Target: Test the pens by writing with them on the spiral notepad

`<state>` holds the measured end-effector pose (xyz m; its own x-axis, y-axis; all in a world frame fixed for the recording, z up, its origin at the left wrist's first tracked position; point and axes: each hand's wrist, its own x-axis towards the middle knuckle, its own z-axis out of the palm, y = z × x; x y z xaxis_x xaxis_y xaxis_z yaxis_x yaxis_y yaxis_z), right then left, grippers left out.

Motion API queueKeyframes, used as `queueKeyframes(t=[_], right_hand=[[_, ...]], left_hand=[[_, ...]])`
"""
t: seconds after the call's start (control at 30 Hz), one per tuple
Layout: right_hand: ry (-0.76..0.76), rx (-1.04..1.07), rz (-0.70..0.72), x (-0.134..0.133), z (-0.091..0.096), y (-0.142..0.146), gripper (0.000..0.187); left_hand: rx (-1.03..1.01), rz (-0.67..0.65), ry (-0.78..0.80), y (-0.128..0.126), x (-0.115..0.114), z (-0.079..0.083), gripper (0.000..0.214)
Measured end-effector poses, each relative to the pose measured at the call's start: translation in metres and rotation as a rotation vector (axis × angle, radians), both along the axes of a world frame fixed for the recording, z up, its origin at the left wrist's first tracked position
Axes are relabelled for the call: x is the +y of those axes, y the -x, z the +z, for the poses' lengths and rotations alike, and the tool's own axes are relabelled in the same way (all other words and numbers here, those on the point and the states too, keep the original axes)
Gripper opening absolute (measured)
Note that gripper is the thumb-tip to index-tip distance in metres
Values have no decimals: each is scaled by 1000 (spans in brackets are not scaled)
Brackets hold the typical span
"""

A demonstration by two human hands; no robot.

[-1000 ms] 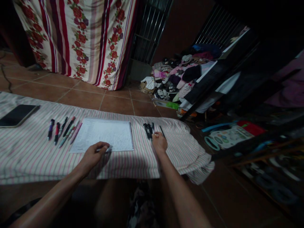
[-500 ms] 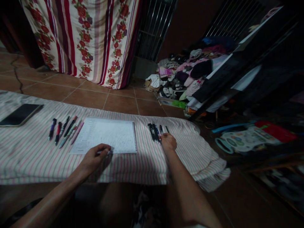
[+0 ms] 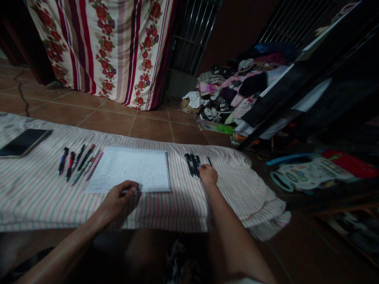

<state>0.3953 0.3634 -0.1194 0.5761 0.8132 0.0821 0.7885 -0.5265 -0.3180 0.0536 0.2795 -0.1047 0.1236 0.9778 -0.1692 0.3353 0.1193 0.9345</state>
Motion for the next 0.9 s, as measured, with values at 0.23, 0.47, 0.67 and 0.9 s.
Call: queueKeyframes(t=[0.23,0.47,0.67,0.9], right_hand=[[40,-12,17,-2,3,0,30],[59,32,46,-4,1,-4,33],[84,21,63,-4,2,-7,37],[49,3,70,-5,2,-10,36]], left_hand=[[3,-15,18,-2,0,5,28],[10,-26,21,-3,-1,3,29],[14,-25,17,-3,1,0,28],[14,4,2,-3,1,0,26]])
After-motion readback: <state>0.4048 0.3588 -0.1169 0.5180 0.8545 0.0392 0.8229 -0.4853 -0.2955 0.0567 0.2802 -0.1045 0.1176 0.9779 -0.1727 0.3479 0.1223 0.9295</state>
